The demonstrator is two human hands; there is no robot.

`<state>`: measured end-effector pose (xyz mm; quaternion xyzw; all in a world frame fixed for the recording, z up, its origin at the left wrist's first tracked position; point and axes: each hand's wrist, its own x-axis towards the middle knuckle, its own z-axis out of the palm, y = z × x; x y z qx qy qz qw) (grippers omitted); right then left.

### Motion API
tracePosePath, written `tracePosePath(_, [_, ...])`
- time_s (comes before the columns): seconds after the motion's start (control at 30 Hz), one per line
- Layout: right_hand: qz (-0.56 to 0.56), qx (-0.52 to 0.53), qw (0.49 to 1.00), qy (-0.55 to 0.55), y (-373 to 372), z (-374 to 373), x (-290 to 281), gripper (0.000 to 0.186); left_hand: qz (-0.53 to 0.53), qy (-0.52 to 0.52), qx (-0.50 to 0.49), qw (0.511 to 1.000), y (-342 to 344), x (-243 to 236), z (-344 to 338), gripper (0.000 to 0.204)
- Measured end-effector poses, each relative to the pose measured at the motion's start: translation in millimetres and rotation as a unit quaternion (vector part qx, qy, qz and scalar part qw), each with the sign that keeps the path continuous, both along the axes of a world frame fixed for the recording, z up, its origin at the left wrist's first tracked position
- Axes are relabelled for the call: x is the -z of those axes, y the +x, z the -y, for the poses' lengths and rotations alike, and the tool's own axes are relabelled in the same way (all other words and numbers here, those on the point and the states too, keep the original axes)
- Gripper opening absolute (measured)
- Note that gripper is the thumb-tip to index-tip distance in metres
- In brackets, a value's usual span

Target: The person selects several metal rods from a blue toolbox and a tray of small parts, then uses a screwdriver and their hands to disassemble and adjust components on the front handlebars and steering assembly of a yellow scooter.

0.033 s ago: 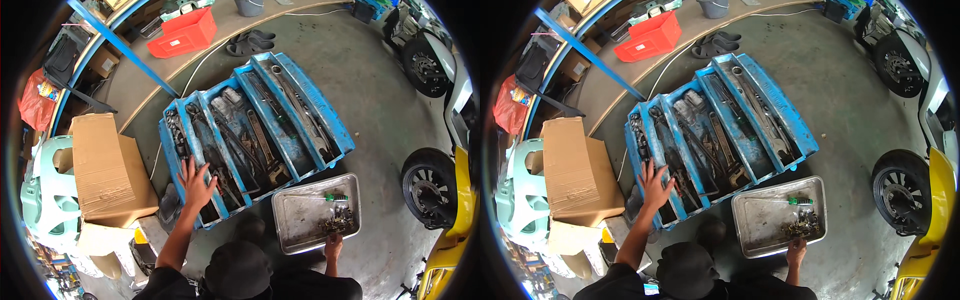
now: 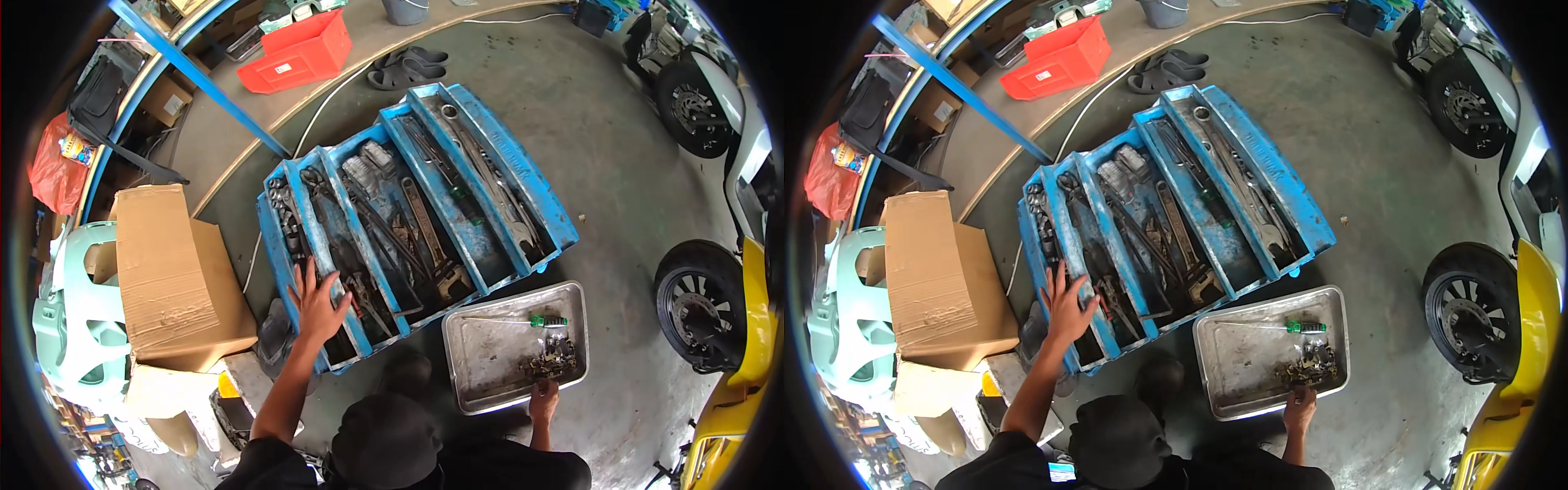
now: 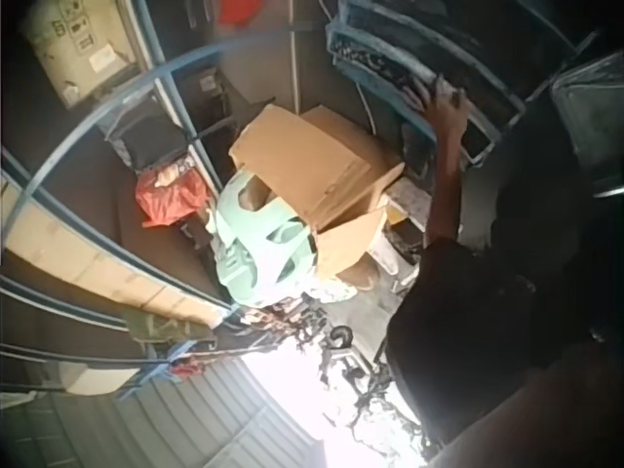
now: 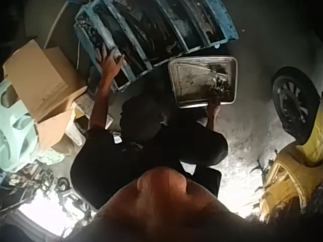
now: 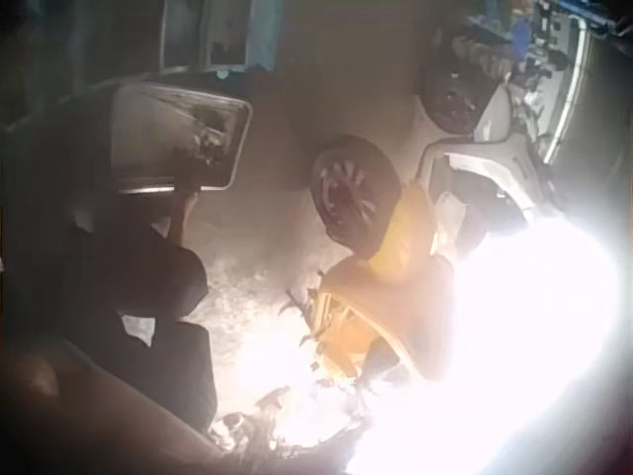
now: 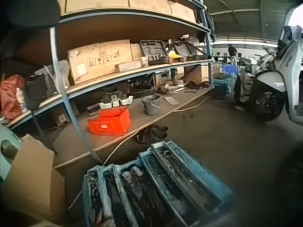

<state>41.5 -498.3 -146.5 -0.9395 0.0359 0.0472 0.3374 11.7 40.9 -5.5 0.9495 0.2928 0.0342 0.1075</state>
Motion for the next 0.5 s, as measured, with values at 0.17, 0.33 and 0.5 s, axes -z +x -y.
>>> tracePosePath(0.17, [-0.012, 0.012, 1.0, -0.016, 3, -4, 5, 0.012, 0.011, -0.056, 0.053, 0.997, -17, -8, 27, 0.055])
tracePosePath(0.33, [-0.005, 0.017, 1.0, -0.018, 6, -7, -1, 0.01, 0.057, -0.045, 0.194, 0.978, 22, -33, 68, 0.045])
tracePosePath(0.5, [-0.022, 0.033, 0.999, -0.012, 5, -8, -2, 0.013, -0.191, -0.181, 0.321, 0.91, 85, 2, 78, 0.058])
